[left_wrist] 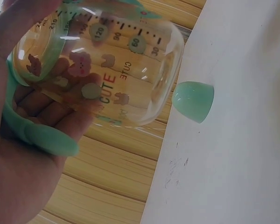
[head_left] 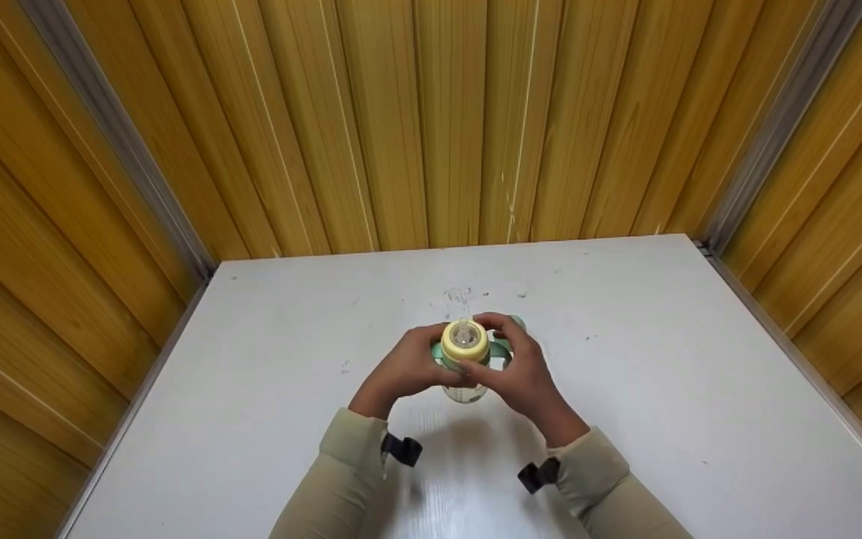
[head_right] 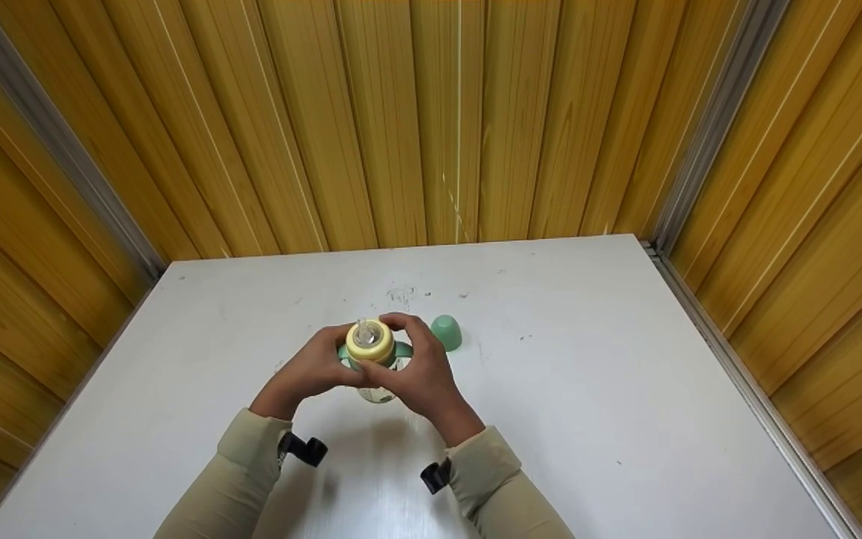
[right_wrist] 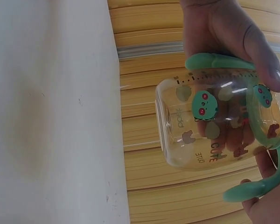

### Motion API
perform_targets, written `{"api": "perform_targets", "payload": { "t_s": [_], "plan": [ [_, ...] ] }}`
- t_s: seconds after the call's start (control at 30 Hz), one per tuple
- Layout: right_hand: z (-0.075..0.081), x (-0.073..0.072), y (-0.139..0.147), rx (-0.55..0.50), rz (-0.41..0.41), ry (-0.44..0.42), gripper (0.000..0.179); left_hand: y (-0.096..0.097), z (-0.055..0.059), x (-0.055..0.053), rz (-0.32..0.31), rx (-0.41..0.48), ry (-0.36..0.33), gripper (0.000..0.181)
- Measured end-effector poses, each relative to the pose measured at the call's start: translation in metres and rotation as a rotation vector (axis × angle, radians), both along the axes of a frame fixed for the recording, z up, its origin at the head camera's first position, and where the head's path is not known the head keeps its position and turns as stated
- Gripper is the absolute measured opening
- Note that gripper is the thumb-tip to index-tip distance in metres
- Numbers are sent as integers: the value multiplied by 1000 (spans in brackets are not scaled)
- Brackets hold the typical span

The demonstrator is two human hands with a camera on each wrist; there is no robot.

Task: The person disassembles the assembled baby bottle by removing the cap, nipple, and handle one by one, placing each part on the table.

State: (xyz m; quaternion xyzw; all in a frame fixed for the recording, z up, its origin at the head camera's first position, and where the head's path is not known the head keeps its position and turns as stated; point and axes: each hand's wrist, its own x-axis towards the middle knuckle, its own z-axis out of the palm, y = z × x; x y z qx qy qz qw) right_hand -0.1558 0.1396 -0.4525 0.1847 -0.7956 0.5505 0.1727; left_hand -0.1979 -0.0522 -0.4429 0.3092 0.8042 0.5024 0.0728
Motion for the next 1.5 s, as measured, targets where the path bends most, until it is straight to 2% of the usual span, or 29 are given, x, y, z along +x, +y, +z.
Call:
{"api": "perform_targets", "payload": {
  "t_s": [0.5, 0.87, 1.3, 1.5],
  "plan": [
    [3, 2, 5, 1, 61, -46, 59, 1, 1, 1, 7, -10, -19, 68],
    [2, 0, 7, -5, 106, 3, 55, 2, 0, 2, 5, -8, -15, 69],
    [2, 0, 7, 16, 112, 5, 54, 3, 0, 1, 25, -7, -12, 68],
    [3, 0, 5, 17, 67, 4, 51, 3, 1, 0, 45, -20, -9, 70]
  ]
}}
